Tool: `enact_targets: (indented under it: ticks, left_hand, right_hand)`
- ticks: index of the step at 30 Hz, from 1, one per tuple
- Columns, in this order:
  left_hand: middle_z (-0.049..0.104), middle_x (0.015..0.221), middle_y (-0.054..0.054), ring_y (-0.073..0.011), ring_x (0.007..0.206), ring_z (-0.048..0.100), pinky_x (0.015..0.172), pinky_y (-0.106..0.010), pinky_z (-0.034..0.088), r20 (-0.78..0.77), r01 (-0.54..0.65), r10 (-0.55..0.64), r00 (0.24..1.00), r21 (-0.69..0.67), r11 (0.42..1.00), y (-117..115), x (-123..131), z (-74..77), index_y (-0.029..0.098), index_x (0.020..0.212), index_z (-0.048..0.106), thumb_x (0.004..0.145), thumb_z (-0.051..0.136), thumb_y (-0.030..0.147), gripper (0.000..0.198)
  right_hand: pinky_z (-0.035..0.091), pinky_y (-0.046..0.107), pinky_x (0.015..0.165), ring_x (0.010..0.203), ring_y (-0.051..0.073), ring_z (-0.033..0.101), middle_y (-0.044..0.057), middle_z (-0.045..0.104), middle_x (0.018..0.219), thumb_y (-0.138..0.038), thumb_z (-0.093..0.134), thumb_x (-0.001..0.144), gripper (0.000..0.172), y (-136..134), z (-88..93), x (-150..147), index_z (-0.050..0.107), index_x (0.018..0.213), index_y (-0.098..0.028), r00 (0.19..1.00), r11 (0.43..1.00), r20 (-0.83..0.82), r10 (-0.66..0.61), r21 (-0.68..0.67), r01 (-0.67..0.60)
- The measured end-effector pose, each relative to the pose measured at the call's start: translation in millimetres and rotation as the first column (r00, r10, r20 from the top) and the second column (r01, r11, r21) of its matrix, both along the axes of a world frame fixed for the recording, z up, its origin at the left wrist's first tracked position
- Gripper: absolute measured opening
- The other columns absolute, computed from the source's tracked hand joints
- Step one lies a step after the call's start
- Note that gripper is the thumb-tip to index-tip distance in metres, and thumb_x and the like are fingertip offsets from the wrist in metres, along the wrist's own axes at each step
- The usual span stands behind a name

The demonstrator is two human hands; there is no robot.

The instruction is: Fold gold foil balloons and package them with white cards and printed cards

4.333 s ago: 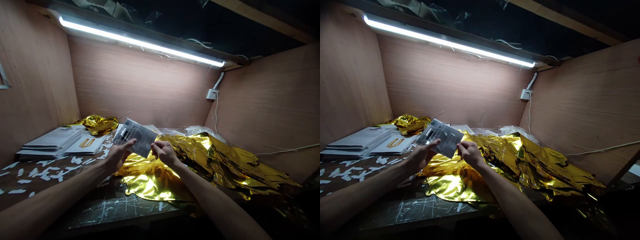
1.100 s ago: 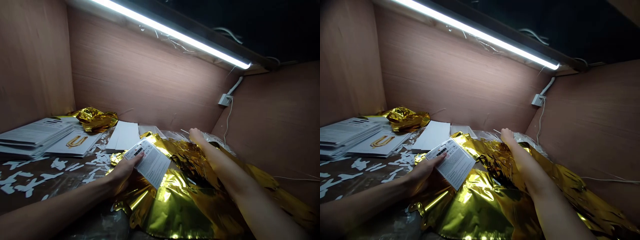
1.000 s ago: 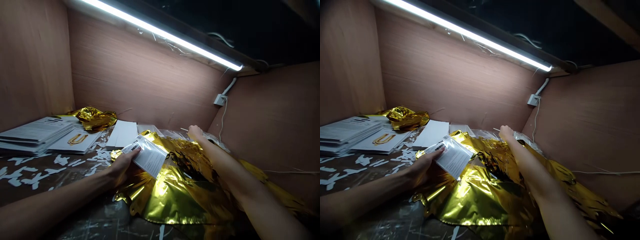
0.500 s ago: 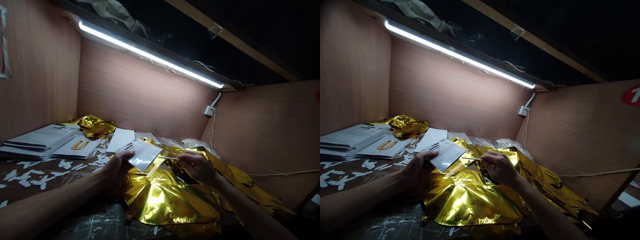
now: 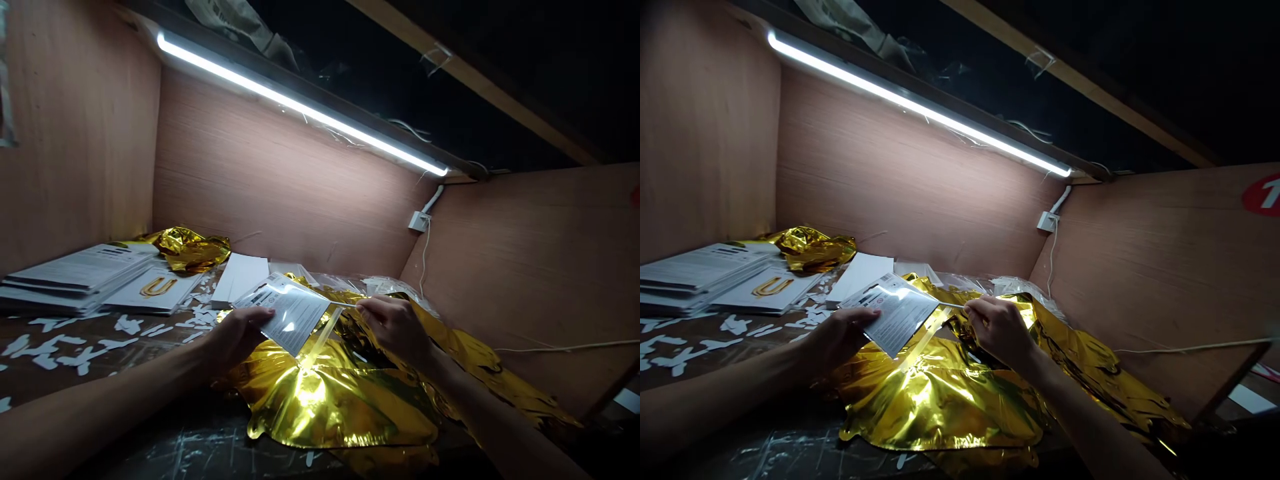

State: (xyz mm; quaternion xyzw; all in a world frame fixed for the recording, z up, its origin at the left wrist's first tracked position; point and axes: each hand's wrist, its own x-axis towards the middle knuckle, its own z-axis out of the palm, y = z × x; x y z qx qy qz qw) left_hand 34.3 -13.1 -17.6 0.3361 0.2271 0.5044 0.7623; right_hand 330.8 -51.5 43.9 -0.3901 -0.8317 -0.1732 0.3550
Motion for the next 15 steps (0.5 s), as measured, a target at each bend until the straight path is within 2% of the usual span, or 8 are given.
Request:
enact_targets:
  ticks: [4, 6, 8, 10, 13, 15]
  left_hand:
    - [0.076, 0.089, -0.016, -0.0288, 0.086, 0.075, 0.083, -0.036, 0.062, -0.088, 0.14, -0.137, 0.987, 0.028, 0.99, -3.5, 0.5, -7.4, 0.007, 0.095, 0.07, 0.083, 0.071, 0.014, 0.014]
    - [0.076, 0.089, -0.015, -0.0278, 0.084, 0.075, 0.081, -0.035, 0.062, -0.116, 0.133, -0.129, 0.985, 0.029, 0.991, -1.2, -1.4, -8.7, 0.008, 0.094, 0.071, 0.083, 0.071, 0.017, 0.014]
    - [0.075, 0.085, -0.013, -0.0242, 0.077, 0.074, 0.077, -0.032, 0.062, -0.105, 0.042, -0.037, 0.994, 0.04, 0.998, 2.5, -4.1, -7.3, 0.009, 0.09, 0.07, 0.083, 0.069, 0.014, 0.009]
    - [0.074, 0.083, -0.012, -0.0216, 0.073, 0.071, 0.074, -0.03, 0.061, -0.079, -0.006, 0.01, 0.997, 0.053, 0.999, 5.5, -6.0, -5.2, 0.009, 0.087, 0.07, 0.081, 0.068, 0.01, 0.007]
    - [0.073, 0.081, -0.012, -0.0216, 0.072, 0.07, 0.074, -0.032, 0.06, -0.077, 0.065, -0.059, 0.995, 0.068, 0.996, 4.9, -5.9, -6.0, 0.007, 0.085, 0.07, 0.078, 0.069, 0.013, 0.009]
    - [0.073, 0.081, -0.011, -0.0218, 0.073, 0.07, 0.074, -0.032, 0.06, -0.119, 0.139, -0.13, 0.984, 0.069, 0.988, 1.5, -4.6, -8.5, 0.007, 0.086, 0.071, 0.076, 0.072, 0.015, 0.013]
  right_hand:
    - [0.047, 0.028, 0.068, 0.068, 0.017, 0.065, 0.007, 0.073, 0.079, -0.022, 0.052, 0.102, 0.025, 8.8, -15.7, -25.0, 0.074, 0.089, -0.017, 0.995, 0.994, 0.054, -0.08, 0.073, 0.076]
    - [0.049, 0.028, 0.068, 0.068, 0.017, 0.065, 0.008, 0.072, 0.078, -0.021, 0.051, 0.103, 0.027, 12.8, -16.5, -34.1, 0.075, 0.09, -0.016, 0.994, 0.996, 0.08, -0.081, 0.039, 0.078]
    - [0.053, 0.029, 0.074, 0.076, 0.018, 0.07, 0.008, 0.076, 0.087, -0.025, 0.054, 0.103, 0.024, 14.4, -11.3, -33.5, 0.077, 0.102, -0.017, 0.995, 0.998, 0.095, 0.013, -0.07, -0.006]
    - [0.056, 0.032, 0.084, 0.092, 0.021, 0.073, 0.009, 0.078, 0.106, -0.029, 0.057, 0.103, 0.028, 14.1, -3.5, -24.3, 0.074, 0.123, -0.02, 0.985, 0.97, 0.071, 0.155, -0.198, -0.139]
    - [0.058, 0.037, 0.093, 0.107, 0.023, 0.073, 0.007, 0.076, 0.121, -0.031, 0.059, 0.102, 0.034, 15.0, 4.6, -9.4, 0.069, 0.134, -0.027, 0.968, 0.924, -0.031, 0.25, -0.292, -0.248]
    - [0.059, 0.04, 0.094, 0.11, 0.024, 0.073, 0.007, 0.073, 0.128, -0.035, 0.073, 0.093, 0.041, 18.9, 4.6, -6.8, 0.069, 0.134, -0.03, 0.944, 0.865, -0.139, 0.298, -0.378, -0.329]
